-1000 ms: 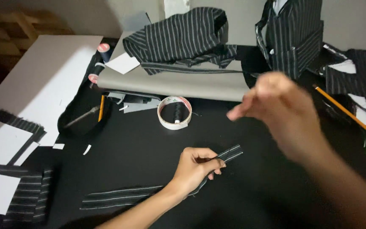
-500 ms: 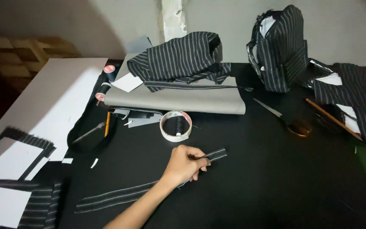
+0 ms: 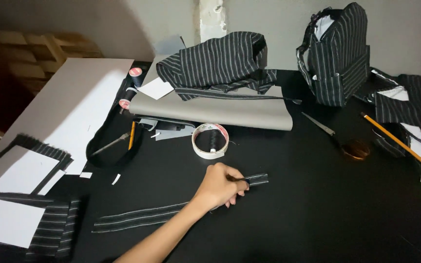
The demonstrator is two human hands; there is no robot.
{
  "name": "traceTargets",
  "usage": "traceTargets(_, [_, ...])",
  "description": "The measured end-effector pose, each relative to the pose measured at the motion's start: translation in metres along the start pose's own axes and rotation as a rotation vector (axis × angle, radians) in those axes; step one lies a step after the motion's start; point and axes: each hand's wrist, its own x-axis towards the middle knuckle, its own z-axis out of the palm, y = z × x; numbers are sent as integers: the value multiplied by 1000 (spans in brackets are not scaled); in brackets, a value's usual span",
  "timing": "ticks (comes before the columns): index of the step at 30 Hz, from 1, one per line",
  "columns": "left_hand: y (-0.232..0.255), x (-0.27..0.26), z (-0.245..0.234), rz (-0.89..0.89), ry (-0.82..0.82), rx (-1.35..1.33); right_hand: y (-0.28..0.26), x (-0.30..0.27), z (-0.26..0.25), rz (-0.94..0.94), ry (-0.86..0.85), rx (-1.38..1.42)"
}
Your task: Aligning a zipper with a fabric strap and hand-sewing them together using a needle and thread.
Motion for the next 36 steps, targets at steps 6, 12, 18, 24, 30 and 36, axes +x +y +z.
traceTargets(6, [1,-1,0,-21,-19,-72,45,-45,9,-17,4,33])
traceTargets(12, [4,-5,-2,-33,-6,-89,70,-94,25,-44,7,83])
traceTargets(18, [-4,0,3,54,12,-304,90,-125,51,-55,39,100])
traceTargets(24, [41,-28,21,100,127,-627,76,-135,88,-70,82,132])
traceTargets(30, [83,-35,34,-6,173,-733,49,-127,107,174,119,439])
traceTargets(36, [110,-21,28,314,49,-673,38,-103,84,102,338,480])
